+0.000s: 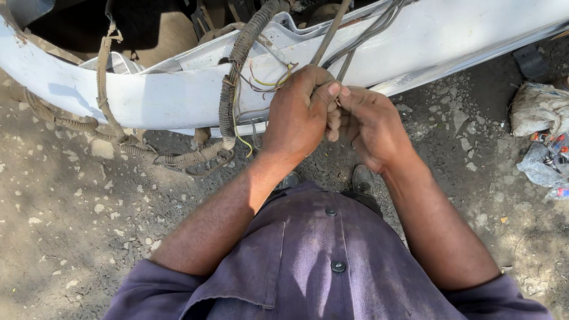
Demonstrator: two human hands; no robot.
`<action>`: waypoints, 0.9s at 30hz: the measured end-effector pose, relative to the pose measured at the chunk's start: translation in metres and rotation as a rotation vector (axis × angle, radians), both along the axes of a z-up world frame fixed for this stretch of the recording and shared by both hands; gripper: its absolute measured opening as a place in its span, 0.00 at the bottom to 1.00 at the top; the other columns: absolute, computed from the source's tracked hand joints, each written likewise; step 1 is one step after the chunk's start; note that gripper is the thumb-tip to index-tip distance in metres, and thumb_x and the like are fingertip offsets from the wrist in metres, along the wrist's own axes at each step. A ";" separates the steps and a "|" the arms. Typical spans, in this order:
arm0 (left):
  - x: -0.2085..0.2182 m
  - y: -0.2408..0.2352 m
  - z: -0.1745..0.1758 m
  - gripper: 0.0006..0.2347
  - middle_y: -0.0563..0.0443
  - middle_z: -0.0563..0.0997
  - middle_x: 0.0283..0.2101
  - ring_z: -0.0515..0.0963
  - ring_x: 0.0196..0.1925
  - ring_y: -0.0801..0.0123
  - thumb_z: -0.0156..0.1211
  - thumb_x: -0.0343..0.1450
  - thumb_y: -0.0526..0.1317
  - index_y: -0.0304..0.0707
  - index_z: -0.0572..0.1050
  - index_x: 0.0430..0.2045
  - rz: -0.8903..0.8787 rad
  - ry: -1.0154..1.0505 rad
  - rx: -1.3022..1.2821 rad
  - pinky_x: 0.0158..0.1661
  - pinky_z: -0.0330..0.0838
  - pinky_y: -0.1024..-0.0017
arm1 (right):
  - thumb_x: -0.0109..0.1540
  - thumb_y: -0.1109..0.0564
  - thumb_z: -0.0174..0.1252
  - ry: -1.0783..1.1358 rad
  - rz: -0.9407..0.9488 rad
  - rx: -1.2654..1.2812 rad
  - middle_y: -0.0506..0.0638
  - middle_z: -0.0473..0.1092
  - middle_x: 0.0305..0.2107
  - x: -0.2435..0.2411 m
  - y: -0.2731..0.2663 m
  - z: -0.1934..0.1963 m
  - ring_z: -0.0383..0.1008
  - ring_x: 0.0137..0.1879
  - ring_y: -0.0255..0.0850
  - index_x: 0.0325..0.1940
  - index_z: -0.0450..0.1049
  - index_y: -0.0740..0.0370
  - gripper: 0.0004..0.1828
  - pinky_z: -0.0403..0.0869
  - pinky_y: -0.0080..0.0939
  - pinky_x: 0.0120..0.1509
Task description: The person repairs vehicle wiring by stripping insulation from wires, twisting them together, and wrapping the connections with electrical tape. They use pliers to cut and strip the wires and handle the tape to secure the joints.
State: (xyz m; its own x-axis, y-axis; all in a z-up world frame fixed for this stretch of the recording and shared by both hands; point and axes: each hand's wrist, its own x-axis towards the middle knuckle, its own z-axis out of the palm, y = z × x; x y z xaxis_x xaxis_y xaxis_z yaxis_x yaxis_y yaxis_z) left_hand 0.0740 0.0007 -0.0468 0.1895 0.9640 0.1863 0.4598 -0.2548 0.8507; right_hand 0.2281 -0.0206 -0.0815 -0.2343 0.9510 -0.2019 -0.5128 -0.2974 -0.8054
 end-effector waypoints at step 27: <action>-0.005 -0.003 0.009 0.10 0.40 0.82 0.44 0.82 0.47 0.49 0.55 0.78 0.42 0.35 0.77 0.44 -0.058 0.136 0.002 0.45 0.73 0.58 | 0.70 0.56 0.62 -1.081 -0.294 0.712 0.56 0.77 0.43 0.046 -0.026 0.000 0.81 0.46 0.42 0.55 0.78 0.63 0.12 0.82 0.39 0.49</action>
